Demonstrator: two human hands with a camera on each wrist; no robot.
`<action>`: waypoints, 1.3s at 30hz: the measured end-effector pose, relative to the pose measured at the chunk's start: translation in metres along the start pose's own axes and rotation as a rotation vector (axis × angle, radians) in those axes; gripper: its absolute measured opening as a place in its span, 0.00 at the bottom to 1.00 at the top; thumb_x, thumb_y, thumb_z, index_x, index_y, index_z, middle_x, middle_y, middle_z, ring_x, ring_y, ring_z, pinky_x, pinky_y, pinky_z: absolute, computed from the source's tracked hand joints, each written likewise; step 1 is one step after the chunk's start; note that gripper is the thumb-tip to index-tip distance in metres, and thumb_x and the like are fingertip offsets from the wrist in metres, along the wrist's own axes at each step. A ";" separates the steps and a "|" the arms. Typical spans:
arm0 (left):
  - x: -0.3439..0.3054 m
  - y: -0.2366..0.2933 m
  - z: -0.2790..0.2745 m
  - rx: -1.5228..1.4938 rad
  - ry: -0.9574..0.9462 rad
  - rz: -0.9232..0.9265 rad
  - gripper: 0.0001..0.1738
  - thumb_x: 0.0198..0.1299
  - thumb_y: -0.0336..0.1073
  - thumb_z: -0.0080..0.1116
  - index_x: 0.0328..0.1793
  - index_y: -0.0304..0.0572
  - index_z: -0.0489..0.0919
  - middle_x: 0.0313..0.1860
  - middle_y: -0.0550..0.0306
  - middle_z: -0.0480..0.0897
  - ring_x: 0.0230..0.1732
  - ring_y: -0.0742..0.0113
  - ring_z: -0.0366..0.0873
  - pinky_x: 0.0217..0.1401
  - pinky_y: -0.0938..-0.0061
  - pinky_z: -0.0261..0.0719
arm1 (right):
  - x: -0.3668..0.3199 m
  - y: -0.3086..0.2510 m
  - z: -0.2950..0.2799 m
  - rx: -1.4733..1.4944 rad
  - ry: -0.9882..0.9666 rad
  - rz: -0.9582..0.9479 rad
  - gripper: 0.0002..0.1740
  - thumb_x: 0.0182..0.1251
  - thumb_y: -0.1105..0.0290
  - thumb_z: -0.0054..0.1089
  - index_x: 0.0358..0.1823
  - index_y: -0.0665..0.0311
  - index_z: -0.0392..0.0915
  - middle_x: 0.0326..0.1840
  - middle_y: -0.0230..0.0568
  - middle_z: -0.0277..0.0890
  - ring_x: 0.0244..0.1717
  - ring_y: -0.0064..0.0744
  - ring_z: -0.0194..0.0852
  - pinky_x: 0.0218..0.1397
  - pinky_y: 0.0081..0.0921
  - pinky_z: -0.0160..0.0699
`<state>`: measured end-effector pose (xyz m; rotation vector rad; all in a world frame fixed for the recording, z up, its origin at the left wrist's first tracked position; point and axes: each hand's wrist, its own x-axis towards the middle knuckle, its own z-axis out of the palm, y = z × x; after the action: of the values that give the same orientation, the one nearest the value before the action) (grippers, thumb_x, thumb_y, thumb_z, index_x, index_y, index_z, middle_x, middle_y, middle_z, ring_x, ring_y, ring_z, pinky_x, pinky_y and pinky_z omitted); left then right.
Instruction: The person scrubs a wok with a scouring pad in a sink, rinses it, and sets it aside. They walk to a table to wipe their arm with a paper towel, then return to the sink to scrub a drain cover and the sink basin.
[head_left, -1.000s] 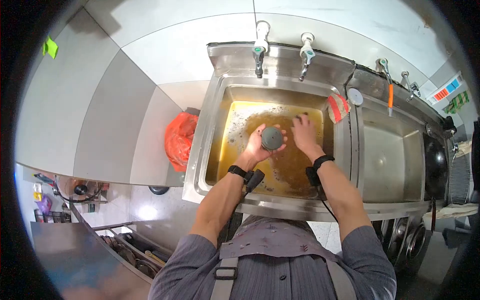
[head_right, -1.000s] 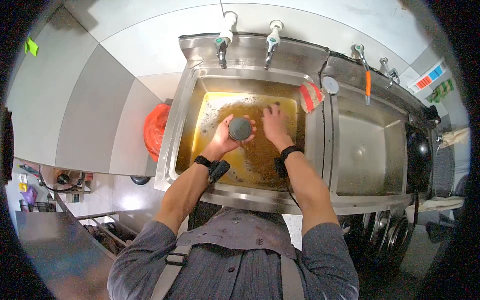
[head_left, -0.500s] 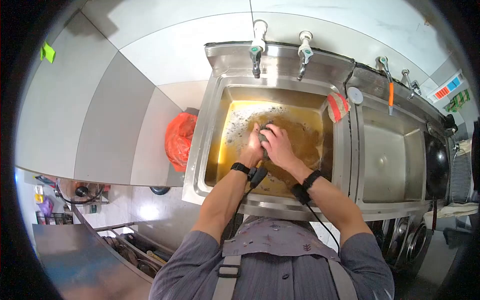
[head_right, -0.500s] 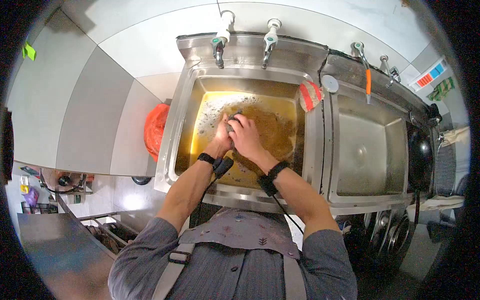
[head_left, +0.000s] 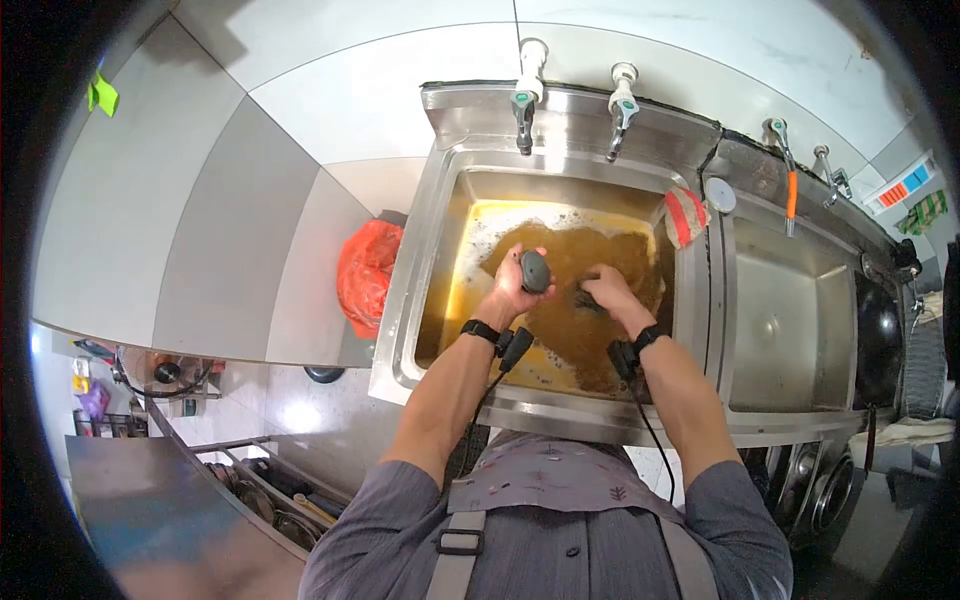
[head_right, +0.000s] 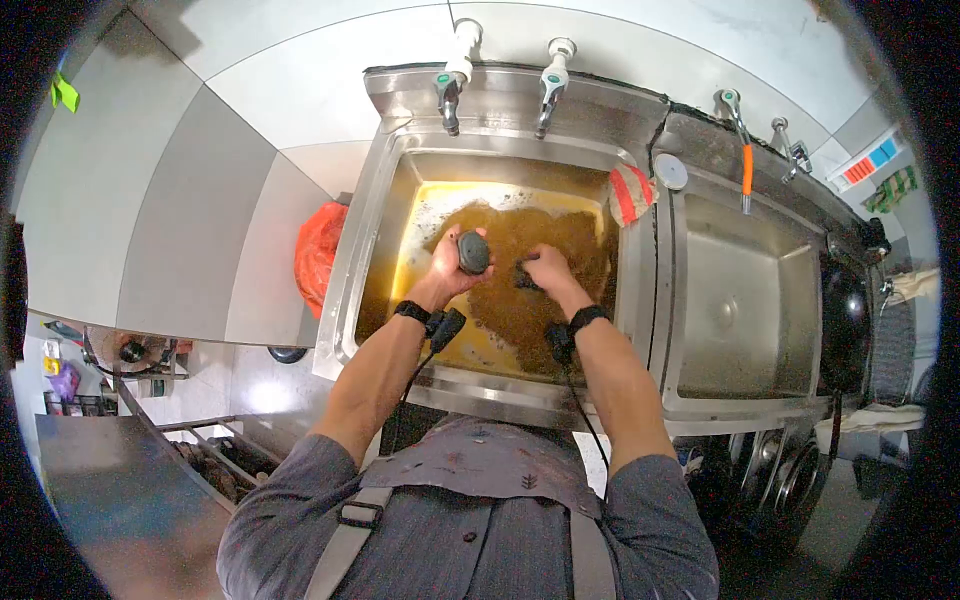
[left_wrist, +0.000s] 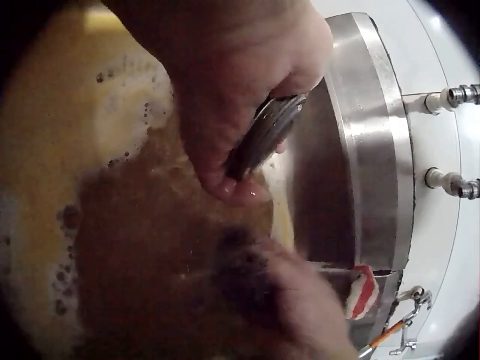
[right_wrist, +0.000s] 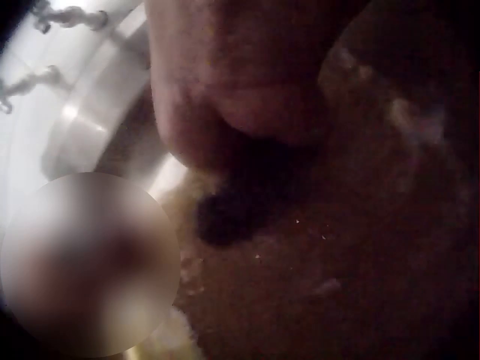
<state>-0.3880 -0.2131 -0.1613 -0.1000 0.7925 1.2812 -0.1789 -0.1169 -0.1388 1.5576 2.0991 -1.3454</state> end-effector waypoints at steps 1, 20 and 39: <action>0.006 -0.002 -0.003 0.040 0.081 0.034 0.26 0.80 0.60 0.34 0.52 0.52 0.77 0.43 0.46 0.83 0.42 0.50 0.82 0.42 0.50 0.85 | -0.017 -0.016 0.004 0.100 0.167 -0.215 0.28 0.64 0.70 0.66 0.66 0.65 0.75 0.70 0.58 0.73 0.64 0.56 0.77 0.66 0.43 0.75; -0.001 -0.020 0.027 0.158 0.214 0.125 0.19 0.80 0.45 0.39 0.57 0.44 0.78 0.49 0.52 0.84 0.46 0.60 0.86 0.44 0.58 0.88 | -0.048 -0.065 0.037 0.069 0.663 -0.868 0.16 0.66 0.71 0.62 0.53 0.68 0.81 0.56 0.53 0.81 0.58 0.58 0.77 0.65 0.46 0.75; -0.022 -0.012 0.023 0.075 -0.127 -0.028 0.24 0.76 0.52 0.50 0.62 0.38 0.76 0.53 0.42 0.86 0.49 0.48 0.86 0.48 0.57 0.89 | 0.038 0.024 0.017 -0.128 0.031 0.111 0.23 0.67 0.66 0.64 0.62 0.66 0.79 0.61 0.59 0.80 0.64 0.56 0.77 0.67 0.45 0.75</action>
<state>-0.3683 -0.2234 -0.1354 0.0303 0.7266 1.2174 -0.1805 -0.1035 -0.1853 1.6247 2.0395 -1.1353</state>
